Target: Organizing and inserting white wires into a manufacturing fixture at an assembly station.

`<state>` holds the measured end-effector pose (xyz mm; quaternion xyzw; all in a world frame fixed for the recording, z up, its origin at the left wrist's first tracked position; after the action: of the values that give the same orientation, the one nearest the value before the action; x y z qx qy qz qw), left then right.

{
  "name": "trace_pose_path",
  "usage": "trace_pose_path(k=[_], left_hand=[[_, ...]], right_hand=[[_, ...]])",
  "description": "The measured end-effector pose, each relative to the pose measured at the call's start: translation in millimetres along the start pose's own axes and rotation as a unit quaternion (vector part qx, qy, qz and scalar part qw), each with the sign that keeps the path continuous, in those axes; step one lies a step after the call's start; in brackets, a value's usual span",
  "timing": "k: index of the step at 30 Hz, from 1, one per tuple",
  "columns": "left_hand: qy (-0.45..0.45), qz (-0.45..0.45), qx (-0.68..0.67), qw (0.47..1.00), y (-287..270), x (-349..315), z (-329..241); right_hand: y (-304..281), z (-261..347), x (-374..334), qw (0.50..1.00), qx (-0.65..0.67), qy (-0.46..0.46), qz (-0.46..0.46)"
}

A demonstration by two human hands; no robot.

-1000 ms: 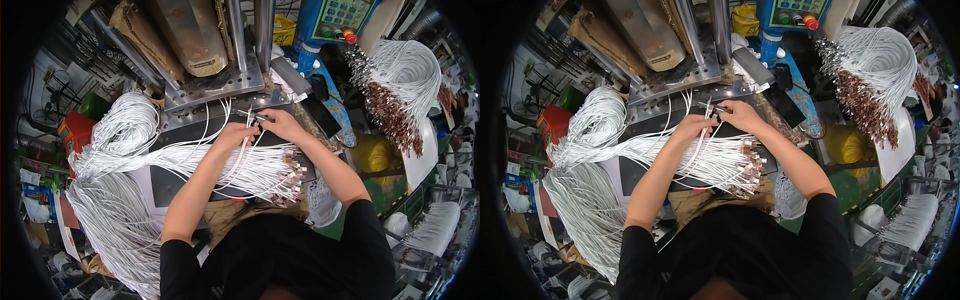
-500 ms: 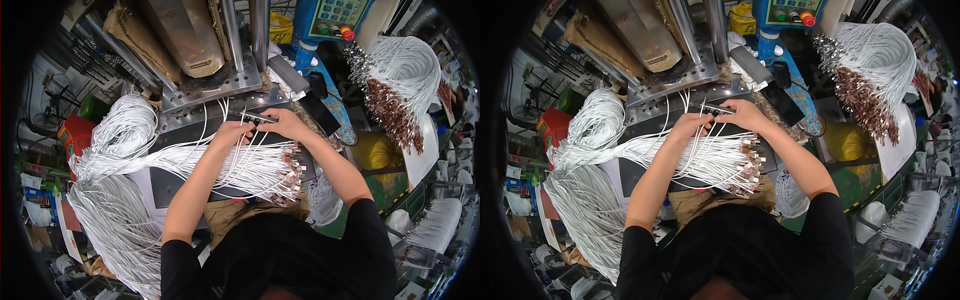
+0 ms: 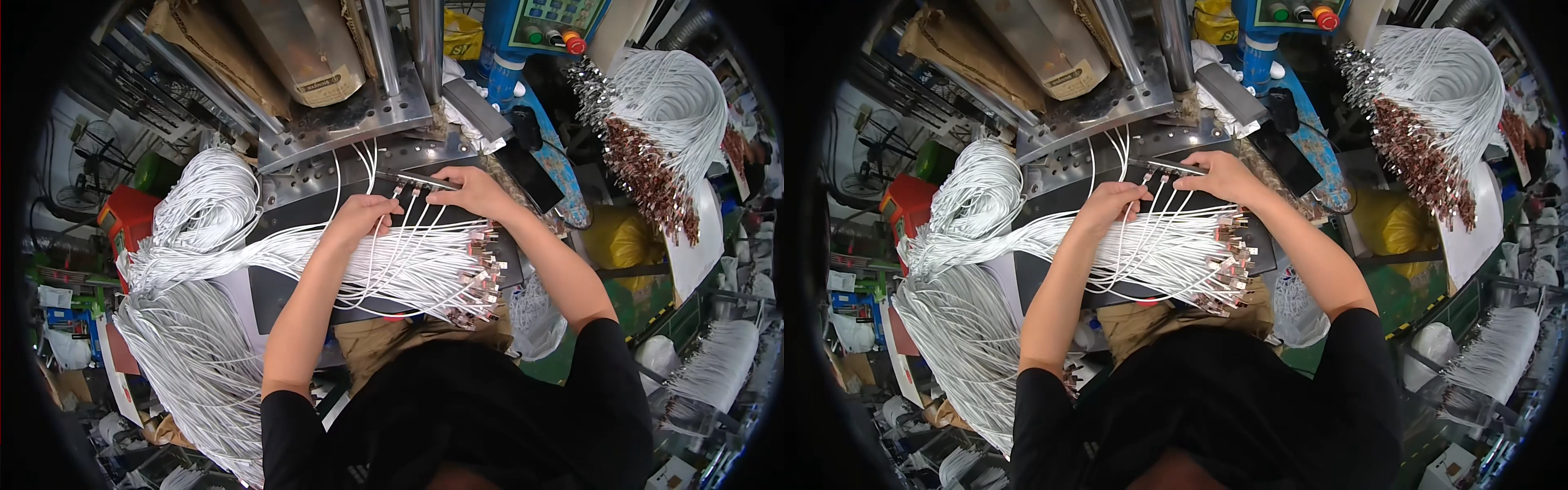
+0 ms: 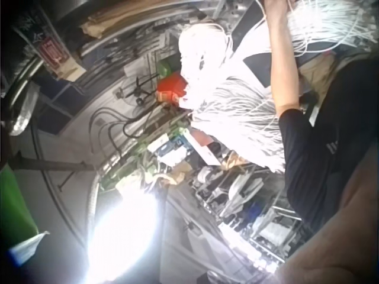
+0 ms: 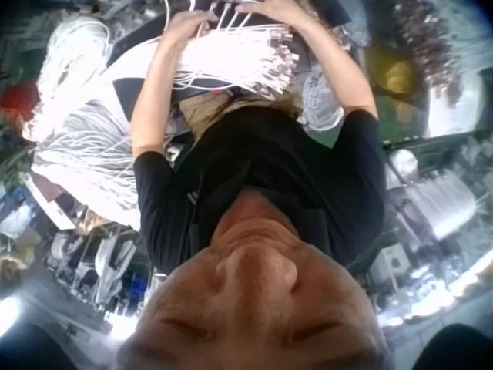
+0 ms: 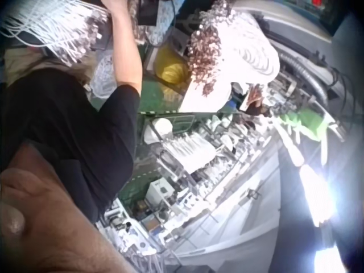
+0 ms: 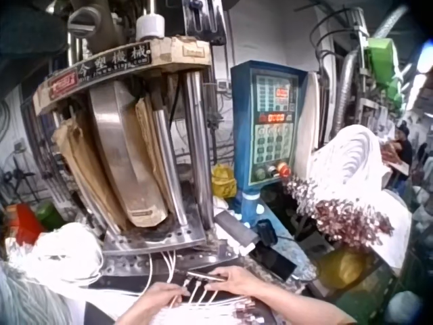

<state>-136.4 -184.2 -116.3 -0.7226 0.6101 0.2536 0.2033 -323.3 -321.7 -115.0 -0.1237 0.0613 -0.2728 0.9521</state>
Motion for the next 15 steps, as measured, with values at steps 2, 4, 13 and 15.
trace_pose_path(k=[2, 4, 13, 15], left_hand=[[0.01, -0.007, 0.001, 1.0, 0.2, -0.5, 2.8], [0.037, -0.006, 0.047, 0.998, 0.2, 3.3, 3.1], [0.391, -0.443, 0.469, 0.656, 0.1, -30.5, -75.8], [0.411, -0.491, 0.478, 0.601, -10.2, -14.0, -86.2]], right_hand=[[3.3, 8.0, -1.7, 1.0, 0.002, -0.011, 0.006], [2.4, 15.0, -4.3, 0.999, -0.039, -0.002, 0.0], [-7.0, 46.5, 24.0, 0.863, -0.387, -0.277, -0.17], [2.0, 61.9, 54.7, 0.843, -0.368, -0.315, -0.234]])
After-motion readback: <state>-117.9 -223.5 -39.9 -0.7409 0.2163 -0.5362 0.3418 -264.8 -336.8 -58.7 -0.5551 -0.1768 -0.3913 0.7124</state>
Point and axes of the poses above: each hand's wrist, its own x-axis towards the middle knuckle, its own y-axis out of the palm, z = x × y, the point moved 5 cm from there along x, towards the middle knuckle, and after that the axes turned 7 degrees about -y, right-handed, at the moved point
